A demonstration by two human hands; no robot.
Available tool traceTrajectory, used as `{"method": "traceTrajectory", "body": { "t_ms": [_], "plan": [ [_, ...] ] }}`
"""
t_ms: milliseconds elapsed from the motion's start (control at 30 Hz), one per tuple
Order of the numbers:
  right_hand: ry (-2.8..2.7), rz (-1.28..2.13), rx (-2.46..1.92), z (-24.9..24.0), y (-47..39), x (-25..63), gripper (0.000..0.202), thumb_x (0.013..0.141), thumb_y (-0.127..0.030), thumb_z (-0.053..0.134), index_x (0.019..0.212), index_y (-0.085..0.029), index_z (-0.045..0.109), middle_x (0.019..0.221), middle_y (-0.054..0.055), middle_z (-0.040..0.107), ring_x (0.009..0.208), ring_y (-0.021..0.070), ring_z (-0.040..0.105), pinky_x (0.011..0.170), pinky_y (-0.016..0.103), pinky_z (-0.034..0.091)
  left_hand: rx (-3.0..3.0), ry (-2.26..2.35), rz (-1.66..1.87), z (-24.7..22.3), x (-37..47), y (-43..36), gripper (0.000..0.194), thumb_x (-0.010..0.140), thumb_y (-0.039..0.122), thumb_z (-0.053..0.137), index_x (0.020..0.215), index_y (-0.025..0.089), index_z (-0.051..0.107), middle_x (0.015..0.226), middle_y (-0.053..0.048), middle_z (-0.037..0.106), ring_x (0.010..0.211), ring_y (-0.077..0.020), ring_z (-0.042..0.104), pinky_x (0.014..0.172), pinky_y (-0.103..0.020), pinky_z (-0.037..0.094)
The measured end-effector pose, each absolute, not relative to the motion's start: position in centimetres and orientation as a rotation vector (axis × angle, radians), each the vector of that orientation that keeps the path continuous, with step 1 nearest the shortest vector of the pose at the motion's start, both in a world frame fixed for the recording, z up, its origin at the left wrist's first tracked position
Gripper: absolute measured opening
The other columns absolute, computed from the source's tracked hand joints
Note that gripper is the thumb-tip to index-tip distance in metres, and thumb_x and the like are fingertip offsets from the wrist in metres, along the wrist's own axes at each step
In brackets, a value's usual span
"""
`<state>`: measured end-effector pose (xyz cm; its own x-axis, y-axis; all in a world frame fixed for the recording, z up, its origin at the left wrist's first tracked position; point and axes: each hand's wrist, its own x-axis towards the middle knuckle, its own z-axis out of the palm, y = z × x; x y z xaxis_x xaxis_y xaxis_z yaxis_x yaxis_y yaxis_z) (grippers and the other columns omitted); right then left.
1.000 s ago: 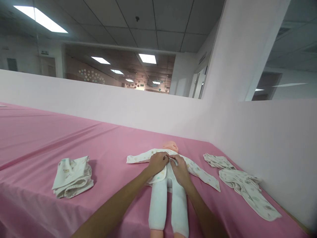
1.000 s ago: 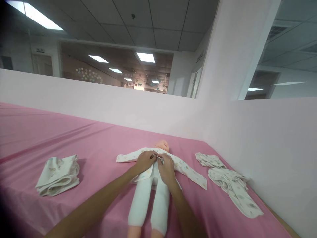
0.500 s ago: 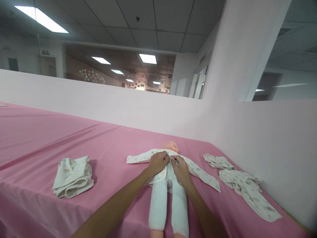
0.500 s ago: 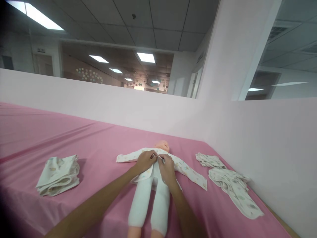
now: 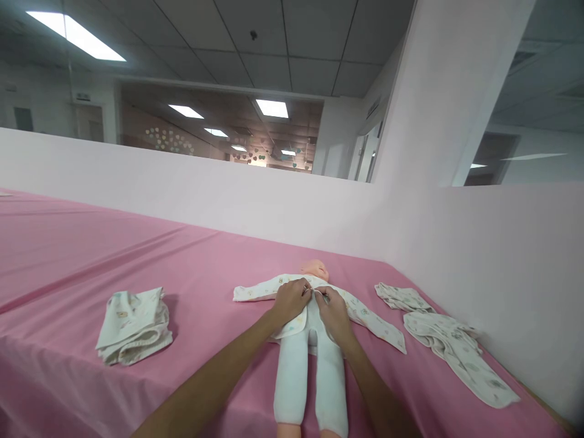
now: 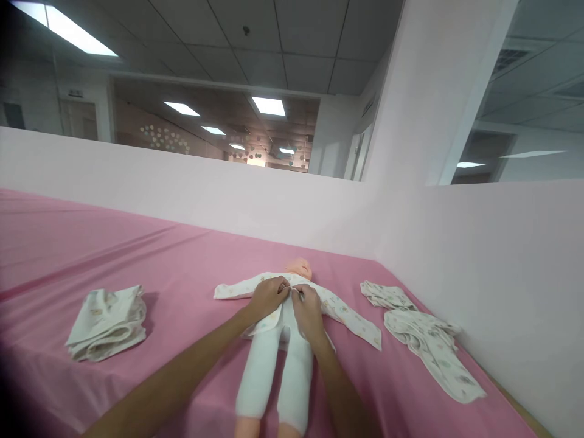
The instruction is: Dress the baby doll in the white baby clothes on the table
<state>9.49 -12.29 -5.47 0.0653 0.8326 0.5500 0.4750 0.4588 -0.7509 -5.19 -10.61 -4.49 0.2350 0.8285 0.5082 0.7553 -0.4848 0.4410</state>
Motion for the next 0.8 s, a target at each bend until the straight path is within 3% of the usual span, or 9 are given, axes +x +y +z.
{"method": "traceTrajectory", "body": {
  "t_ms": [300,800],
  "plan": [
    [-1.474,0.526,-1.115,-5.86,-12.04,9.43,0.025,0.082,-0.038,0.054,0.086,-0.019,0.070,0.088,0.005,0.074,0.082,0.0215,0.064,0.076,0.031,0.048,2.434,1.529,1.075,-4.74,-5.10,-10.61,0.016,0.095,0.024,0.046,0.097,0.023,0.062,0.102,-0.002,0.072,0.094,-0.0221,0.065,0.075,-0.030,0.042],
    [-1.490,0.572,-1.112,-5.19,-12.71,9.23,0.026,0.080,-0.037,0.055,0.089,-0.020,0.072,0.091,0.006,0.074,0.085,0.0221,0.065,0.078,0.032,0.048,2.394,1.556,1.023,-4.38,-5.10,-10.90,0.018,0.095,0.023,0.046,0.101,0.022,0.063,0.103,-0.005,0.071,0.095,-0.0232,0.065,0.079,-0.030,0.044]
  ]
}}
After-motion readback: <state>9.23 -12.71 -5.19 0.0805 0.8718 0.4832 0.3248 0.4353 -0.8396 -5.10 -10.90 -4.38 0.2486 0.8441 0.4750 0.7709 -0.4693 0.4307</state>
